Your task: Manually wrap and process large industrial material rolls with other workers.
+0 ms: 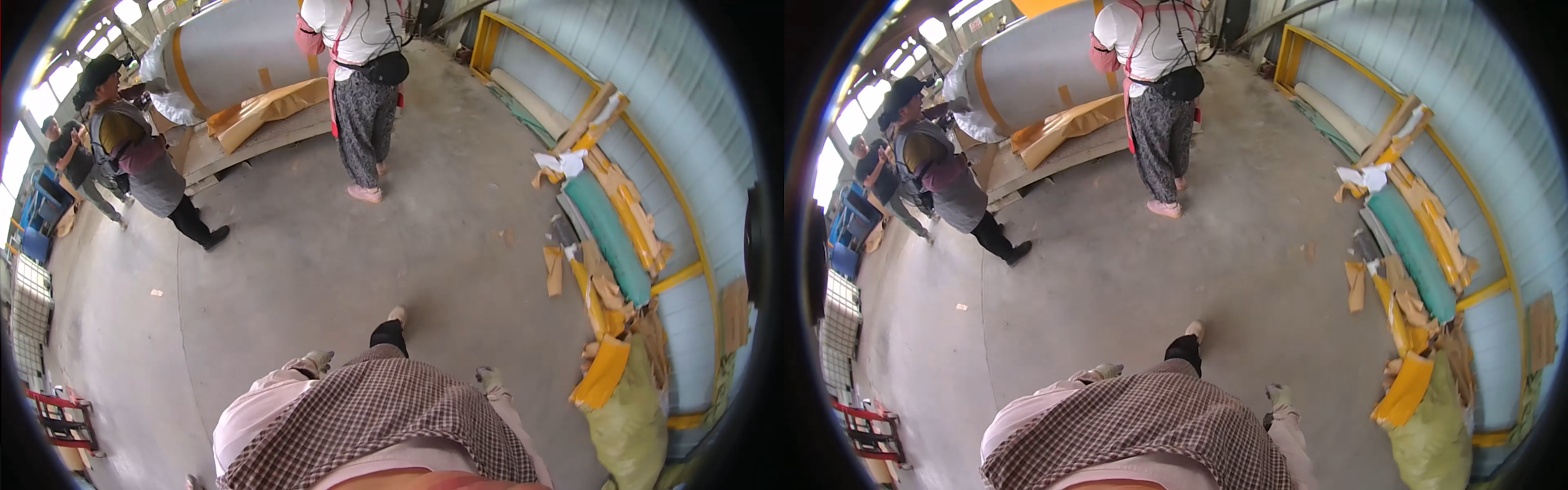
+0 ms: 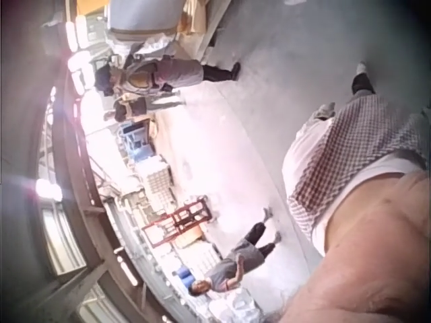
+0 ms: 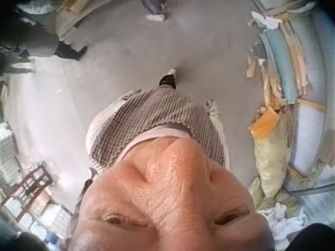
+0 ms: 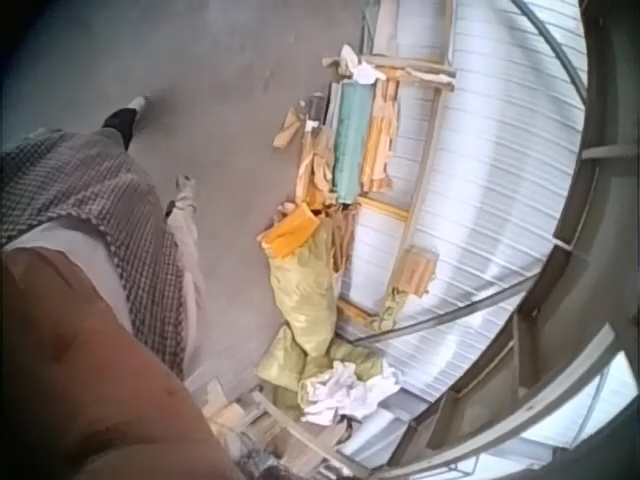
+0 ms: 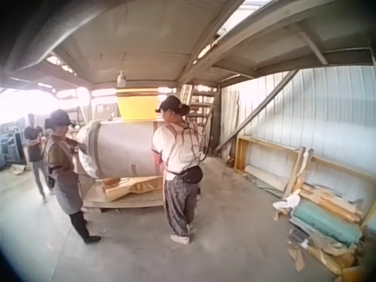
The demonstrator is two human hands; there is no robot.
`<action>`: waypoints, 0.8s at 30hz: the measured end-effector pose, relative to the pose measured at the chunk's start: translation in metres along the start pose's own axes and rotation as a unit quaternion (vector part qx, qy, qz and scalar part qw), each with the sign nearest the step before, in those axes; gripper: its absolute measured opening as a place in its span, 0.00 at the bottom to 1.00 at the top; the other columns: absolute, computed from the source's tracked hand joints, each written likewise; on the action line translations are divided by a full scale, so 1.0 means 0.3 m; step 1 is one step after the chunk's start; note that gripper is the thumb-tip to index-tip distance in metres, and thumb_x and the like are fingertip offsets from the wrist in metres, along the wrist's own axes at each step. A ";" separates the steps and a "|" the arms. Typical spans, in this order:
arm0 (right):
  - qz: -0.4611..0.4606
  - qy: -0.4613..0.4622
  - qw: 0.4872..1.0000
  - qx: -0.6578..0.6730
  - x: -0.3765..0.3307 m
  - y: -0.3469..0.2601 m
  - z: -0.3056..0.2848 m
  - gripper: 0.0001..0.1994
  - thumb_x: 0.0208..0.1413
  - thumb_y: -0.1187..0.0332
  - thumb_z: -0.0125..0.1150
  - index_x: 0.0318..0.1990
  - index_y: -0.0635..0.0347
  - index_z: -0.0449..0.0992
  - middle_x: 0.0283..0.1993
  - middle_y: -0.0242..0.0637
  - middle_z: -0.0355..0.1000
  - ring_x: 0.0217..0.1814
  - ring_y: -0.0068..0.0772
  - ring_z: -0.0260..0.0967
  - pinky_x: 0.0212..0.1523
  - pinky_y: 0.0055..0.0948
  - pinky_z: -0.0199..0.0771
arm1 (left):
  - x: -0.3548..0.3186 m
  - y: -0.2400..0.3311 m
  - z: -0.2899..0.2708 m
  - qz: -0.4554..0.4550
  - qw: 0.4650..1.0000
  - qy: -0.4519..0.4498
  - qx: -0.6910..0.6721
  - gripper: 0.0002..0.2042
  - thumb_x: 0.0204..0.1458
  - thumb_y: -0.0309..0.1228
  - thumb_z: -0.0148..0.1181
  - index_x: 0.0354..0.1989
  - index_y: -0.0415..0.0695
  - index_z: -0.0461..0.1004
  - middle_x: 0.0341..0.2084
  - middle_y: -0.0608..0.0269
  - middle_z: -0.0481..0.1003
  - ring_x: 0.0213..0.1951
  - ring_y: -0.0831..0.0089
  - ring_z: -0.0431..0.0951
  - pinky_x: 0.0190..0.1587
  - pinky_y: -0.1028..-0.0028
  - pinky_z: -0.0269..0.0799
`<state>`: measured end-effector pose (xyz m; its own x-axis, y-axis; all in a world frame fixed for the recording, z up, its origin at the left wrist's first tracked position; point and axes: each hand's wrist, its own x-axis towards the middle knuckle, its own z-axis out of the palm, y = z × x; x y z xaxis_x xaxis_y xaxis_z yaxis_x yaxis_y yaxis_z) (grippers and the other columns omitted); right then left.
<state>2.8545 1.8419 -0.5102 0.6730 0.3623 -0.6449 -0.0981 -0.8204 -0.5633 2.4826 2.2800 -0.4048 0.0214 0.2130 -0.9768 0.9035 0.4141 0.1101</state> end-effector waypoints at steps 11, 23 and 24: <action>0.074 0.038 0.980 0.183 0.904 -0.508 -0.300 0.18 0.53 0.65 0.62 0.47 0.71 0.78 0.32 0.45 0.78 0.30 0.33 0.76 0.34 0.31 0.78 | 0.311 1.495 -0.325 0.214 0.976 0.012 -0.033 0.28 0.60 0.47 0.55 0.61 0.38 0.68 0.40 0.51 0.81 0.37 0.63 0.81 0.47 0.65 0.74; 0.004 0.043 0.994 0.102 2.067 -1.768 -0.956 0.18 0.54 0.64 0.62 0.44 0.74 0.78 0.32 0.43 0.78 0.27 0.32 0.75 0.29 0.30 0.76 | 0.630 2.613 -0.398 0.210 0.945 0.102 0.229 0.28 0.60 0.55 0.47 0.51 0.41 0.77 0.35 0.60 0.81 0.36 0.66 0.79 0.45 0.65 0.72; -0.035 0.029 0.986 0.160 2.201 -1.879 -1.000 0.15 0.53 0.66 0.62 0.42 0.72 0.78 0.32 0.42 0.77 0.27 0.32 0.75 0.29 0.31 0.75 | 0.631 2.730 -0.413 0.223 0.940 0.105 0.237 0.28 0.60 0.55 0.48 0.51 0.41 0.78 0.35 0.59 0.81 0.37 0.65 0.79 0.45 0.65 0.72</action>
<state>3.5741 2.4109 -0.4634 0.7258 0.3793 -0.5739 -0.2710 -0.6092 -0.7453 3.1736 2.7691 -0.4769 0.4027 0.4630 -0.7896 0.9152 -0.1871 0.3571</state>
